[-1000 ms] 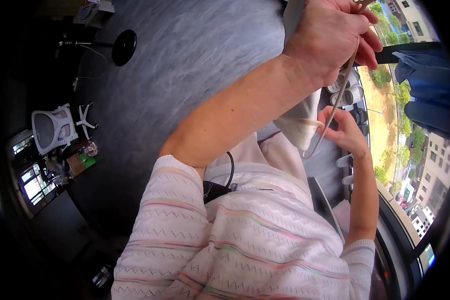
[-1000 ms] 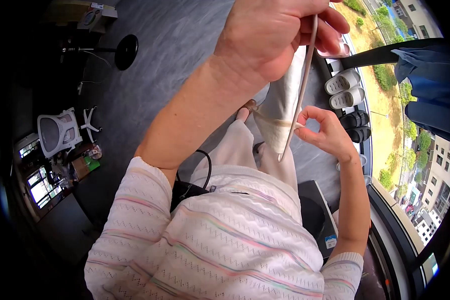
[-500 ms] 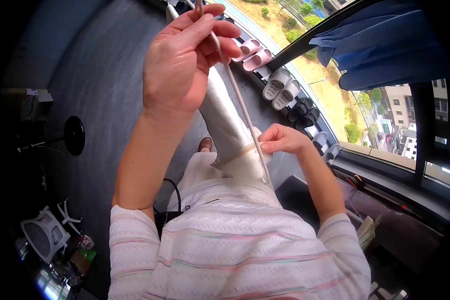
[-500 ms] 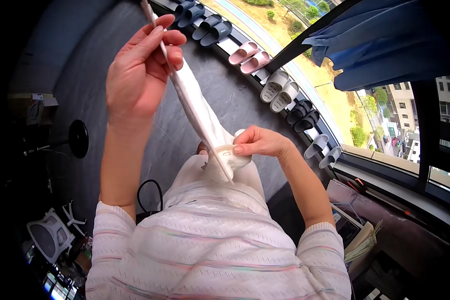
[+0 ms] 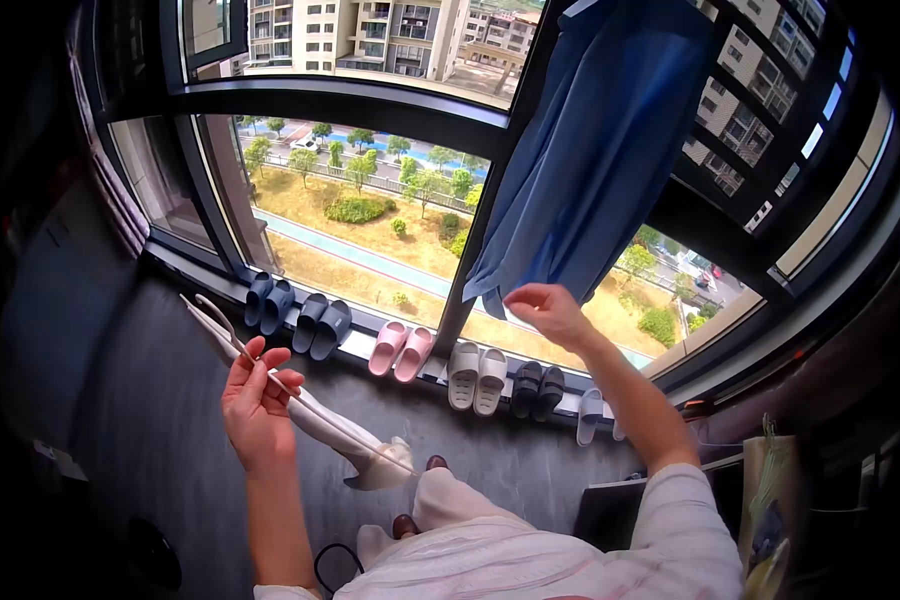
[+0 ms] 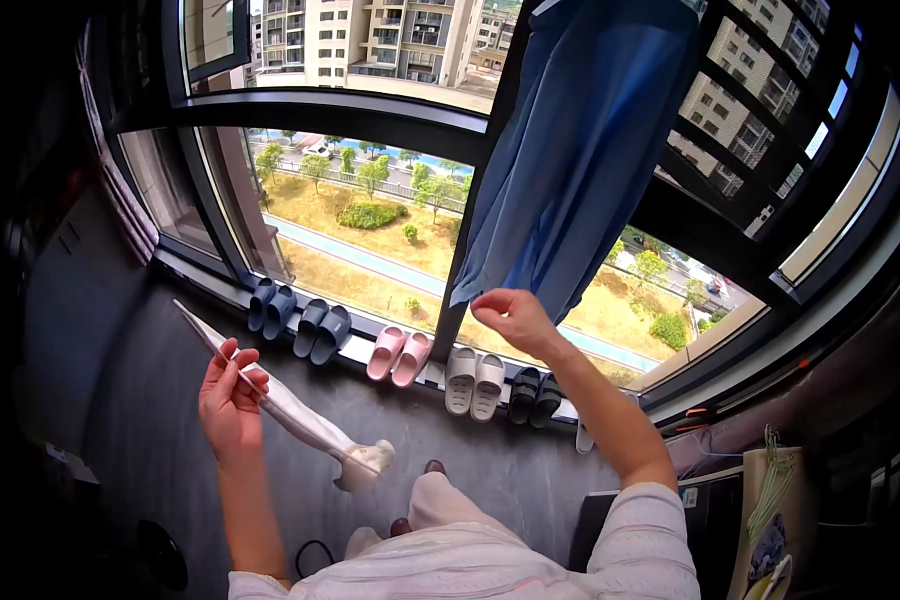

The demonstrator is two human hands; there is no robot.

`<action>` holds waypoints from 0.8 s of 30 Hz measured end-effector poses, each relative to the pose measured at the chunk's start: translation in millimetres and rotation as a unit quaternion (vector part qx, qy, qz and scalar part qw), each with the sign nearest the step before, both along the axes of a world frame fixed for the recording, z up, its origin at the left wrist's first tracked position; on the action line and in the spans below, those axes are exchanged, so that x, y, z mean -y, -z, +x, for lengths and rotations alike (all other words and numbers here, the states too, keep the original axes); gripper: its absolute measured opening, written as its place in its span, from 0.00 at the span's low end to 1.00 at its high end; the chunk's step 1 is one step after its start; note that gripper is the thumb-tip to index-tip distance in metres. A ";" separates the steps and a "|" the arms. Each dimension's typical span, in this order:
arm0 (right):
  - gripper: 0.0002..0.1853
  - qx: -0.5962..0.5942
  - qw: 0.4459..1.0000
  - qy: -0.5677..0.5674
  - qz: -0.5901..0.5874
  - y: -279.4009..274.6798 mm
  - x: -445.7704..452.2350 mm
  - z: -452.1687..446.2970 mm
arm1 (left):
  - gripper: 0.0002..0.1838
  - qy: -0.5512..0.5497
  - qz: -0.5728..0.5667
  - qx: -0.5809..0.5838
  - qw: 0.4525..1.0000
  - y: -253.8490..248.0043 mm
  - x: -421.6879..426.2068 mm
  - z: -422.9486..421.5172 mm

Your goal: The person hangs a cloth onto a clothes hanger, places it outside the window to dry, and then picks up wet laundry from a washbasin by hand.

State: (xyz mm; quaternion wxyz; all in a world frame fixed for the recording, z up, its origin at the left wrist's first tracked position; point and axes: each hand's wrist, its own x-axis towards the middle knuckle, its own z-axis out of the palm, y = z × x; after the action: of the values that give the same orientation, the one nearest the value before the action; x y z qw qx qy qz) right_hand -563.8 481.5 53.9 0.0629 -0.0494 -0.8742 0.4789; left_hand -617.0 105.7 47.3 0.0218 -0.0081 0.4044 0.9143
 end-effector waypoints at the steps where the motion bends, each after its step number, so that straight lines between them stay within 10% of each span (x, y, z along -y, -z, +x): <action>1: 0.10 -0.061 0.995 0.057 0.060 -38.1 -25.1 -14.9 | 0.12 -0.004 -0.003 -0.003 1.000 1.3 -2.2 -5.4; 4: 0.09 -0.286 0.899 0.181 0.277 -177.3 -74.9 -49.7 | 0.12 -0.021 -0.010 -0.015 1.000 0.4 -9.7 -26.8; 9: 0.21 -0.441 0.475 0.304 0.698 -341.8 -114.8 -103.1 | 0.13 -0.042 -0.004 -0.026 0.999 1.2 -17.1 -51.6; 10: 0.24 -0.336 0.616 0.326 0.634 -362.3 -122.8 -113.6 | 0.13 -0.041 -0.002 -0.032 0.999 0.8 -19.1 -56.5; 12: 0.24 -0.167 0.619 0.436 0.631 -376.7 -111.6 -128.3 | 0.13 -0.031 0.003 -0.033 0.999 3.2 -21.9 -64.3; 24: 0.16 -0.302 0.633 0.397 0.592 -373.1 -47.4 -49.0 | 0.14 0.112 0.020 0.027 0.993 16.8 -25.0 -106.8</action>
State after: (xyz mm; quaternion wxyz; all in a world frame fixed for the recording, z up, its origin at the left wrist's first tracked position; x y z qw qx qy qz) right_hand -612.8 528.8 427.0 0.5231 -0.1968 -0.7983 -0.2245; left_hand -723.9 130.7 30.5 0.1352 0.0130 0.3835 0.9135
